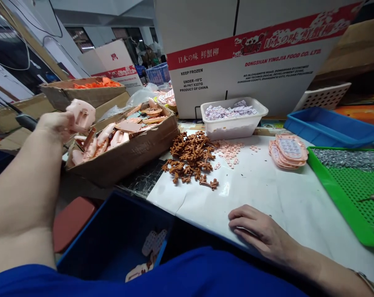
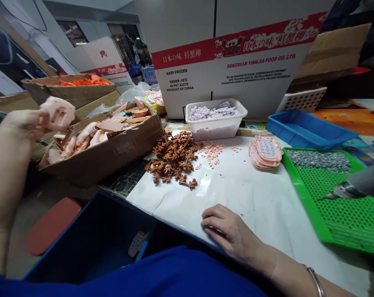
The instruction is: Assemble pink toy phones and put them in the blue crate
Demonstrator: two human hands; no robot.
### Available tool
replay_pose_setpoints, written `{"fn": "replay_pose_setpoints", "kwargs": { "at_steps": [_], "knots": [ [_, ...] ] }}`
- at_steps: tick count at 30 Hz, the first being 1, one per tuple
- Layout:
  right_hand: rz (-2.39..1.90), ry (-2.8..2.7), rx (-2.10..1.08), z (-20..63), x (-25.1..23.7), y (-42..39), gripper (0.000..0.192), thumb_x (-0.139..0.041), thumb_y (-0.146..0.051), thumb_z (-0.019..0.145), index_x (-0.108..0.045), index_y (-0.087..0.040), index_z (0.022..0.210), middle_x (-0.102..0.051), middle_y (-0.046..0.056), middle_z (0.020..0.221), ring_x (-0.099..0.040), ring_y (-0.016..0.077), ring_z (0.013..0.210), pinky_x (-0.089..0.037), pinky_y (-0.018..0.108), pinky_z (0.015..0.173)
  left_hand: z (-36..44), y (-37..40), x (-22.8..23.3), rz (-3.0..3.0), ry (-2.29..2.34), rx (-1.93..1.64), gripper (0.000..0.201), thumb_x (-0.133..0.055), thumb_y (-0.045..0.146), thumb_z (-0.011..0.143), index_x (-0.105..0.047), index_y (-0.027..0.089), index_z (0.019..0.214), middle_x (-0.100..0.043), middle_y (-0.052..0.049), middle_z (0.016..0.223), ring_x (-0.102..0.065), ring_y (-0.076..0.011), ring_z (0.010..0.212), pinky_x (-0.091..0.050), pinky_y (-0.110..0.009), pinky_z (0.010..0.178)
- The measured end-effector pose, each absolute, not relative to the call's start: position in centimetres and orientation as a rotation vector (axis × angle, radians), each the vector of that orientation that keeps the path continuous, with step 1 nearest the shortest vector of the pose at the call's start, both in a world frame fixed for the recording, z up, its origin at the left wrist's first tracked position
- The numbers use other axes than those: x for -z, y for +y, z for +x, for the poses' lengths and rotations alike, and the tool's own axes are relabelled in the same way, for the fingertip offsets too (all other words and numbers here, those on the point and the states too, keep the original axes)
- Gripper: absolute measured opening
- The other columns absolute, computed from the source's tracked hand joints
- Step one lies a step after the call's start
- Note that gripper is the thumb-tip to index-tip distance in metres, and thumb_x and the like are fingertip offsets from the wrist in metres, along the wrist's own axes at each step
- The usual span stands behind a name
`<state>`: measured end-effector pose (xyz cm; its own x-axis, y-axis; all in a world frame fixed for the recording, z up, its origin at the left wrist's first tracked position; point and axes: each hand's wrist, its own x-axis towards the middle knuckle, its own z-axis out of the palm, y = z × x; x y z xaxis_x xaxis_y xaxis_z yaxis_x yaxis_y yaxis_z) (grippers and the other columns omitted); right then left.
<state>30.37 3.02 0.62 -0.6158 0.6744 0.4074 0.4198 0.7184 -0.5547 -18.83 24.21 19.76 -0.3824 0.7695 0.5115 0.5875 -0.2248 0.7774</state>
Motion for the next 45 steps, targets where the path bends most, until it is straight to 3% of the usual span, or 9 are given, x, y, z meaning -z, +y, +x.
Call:
{"fn": "replay_pose_setpoints", "kwargs": {
  "at_steps": [7,16,22,27,30,34,38,42,45],
  "knots": [
    [-0.818,-2.338,-0.488,30.3,-0.2,2.8,0.027,-0.041,-0.018,0.099,-0.067,-0.018,0.090,-0.070,0.010,0.093,-0.067,0.0131,0.084,-0.057,0.023,0.073,-12.8,20.7,-24.0,1.324,1.643,-1.871,0.029,-0.046,-0.004,0.061,-0.046,0.018,0.081,-0.064,0.000,0.089,-0.061,-0.0165,0.116,-0.036,-0.054,0.116],
    [-0.924,-2.165,-0.820,30.4,-1.3,2.9,0.022,-0.049,-0.021,0.095,-0.069,-0.016,0.097,-0.072,0.010,0.095,-0.069,0.0145,0.087,-0.057,0.025,0.077,-7.1,19.0,-27.5,1.766,1.216,-1.823,0.033,-0.062,0.018,0.077,-0.047,0.019,0.107,-0.066,-0.002,0.116,-0.054,-0.0251,0.130,-0.040,-0.059,0.113],
    [-1.033,-1.574,-1.330,28.5,-4.6,5.1,0.021,-0.061,-0.030,0.089,-0.067,-0.015,0.102,-0.071,0.008,0.102,-0.066,0.0153,0.096,-0.054,0.032,0.092,1.4,17.3,-23.3,1.769,0.911,-1.419,0.034,-0.059,0.013,0.083,-0.055,0.012,0.116,-0.063,-0.003,0.129,-0.044,-0.0269,0.140,-0.027,-0.056,0.121],
    [-0.805,-0.915,-1.702,28.7,-5.1,6.8,0.035,-0.065,-0.030,0.088,-0.052,-0.022,0.120,-0.056,0.010,0.133,-0.068,0.0149,0.097,-0.060,0.029,0.078,8.4,14.4,-17.5,1.530,0.797,-1.188,0.019,-0.068,0.030,0.081,-0.067,0.018,0.096,-0.068,-0.006,0.119,-0.053,-0.0293,0.131,-0.040,-0.048,0.117],
    [-0.723,-0.809,-1.817,30.6,-4.4,6.3,0.021,-0.065,-0.027,0.088,-0.055,-0.017,0.105,-0.065,0.006,0.106,-0.070,0.0126,0.084,-0.059,0.026,0.076,11.0,13.2,-14.3,1.371,0.796,-1.034,0.030,-0.084,0.040,0.067,-0.066,0.021,0.080,-0.069,-0.006,0.102,-0.065,-0.0237,0.105,-0.057,-0.036,0.095],
    [-0.973,-0.876,-1.558,34.2,-3.3,4.8,0.006,-0.060,-0.017,0.089,-0.058,-0.014,0.094,-0.064,0.001,0.080,-0.066,0.0068,0.070,-0.058,0.021,0.074,12.3,12.1,-10.7,1.396,0.779,-0.941,0.030,-0.085,0.043,0.067,-0.066,0.024,0.080,-0.065,-0.002,0.085,-0.061,-0.0166,0.073,-0.058,-0.030,0.066],
    [-1.242,-1.267,-0.907,37.2,-2.4,3.3,0.021,-0.056,-0.014,0.086,-0.065,-0.014,0.105,-0.067,0.005,0.099,-0.066,0.0090,0.080,-0.059,0.026,0.077,12.6,10.7,-7.4,2.071,0.532,-0.923,0.003,-0.066,0.027,0.087,-0.064,0.028,0.088,-0.070,-0.002,0.106,-0.068,-0.0200,0.095,-0.058,-0.032,0.076],
    [-1.340,-1.715,-0.222,38.8,-1.0,0.8,0.031,-0.049,-0.009,0.089,-0.071,-0.017,0.109,-0.067,0.008,0.115,-0.065,0.0137,0.106,-0.055,0.031,0.095,13.1,8.4,-3.5,2.804,0.260,-0.950,0.018,-0.061,0.013,0.089,-0.062,0.024,0.102,-0.066,-0.012,0.119,-0.070,-0.0229,0.097,-0.060,-0.032,0.075],
    [-1.362,-1.975,0.074,39.3,0.4,-1.6,0.034,-0.041,-0.009,0.094,-0.070,-0.015,0.113,-0.067,0.011,0.115,-0.065,0.0153,0.102,-0.056,0.029,0.087,13.5,6.5,-0.9,2.986,0.210,-0.966,0.022,-0.059,0.006,0.087,-0.061,0.021,0.104,-0.065,-0.017,0.123,-0.069,-0.0270,0.105,-0.060,-0.034,0.076]
  ]
}}
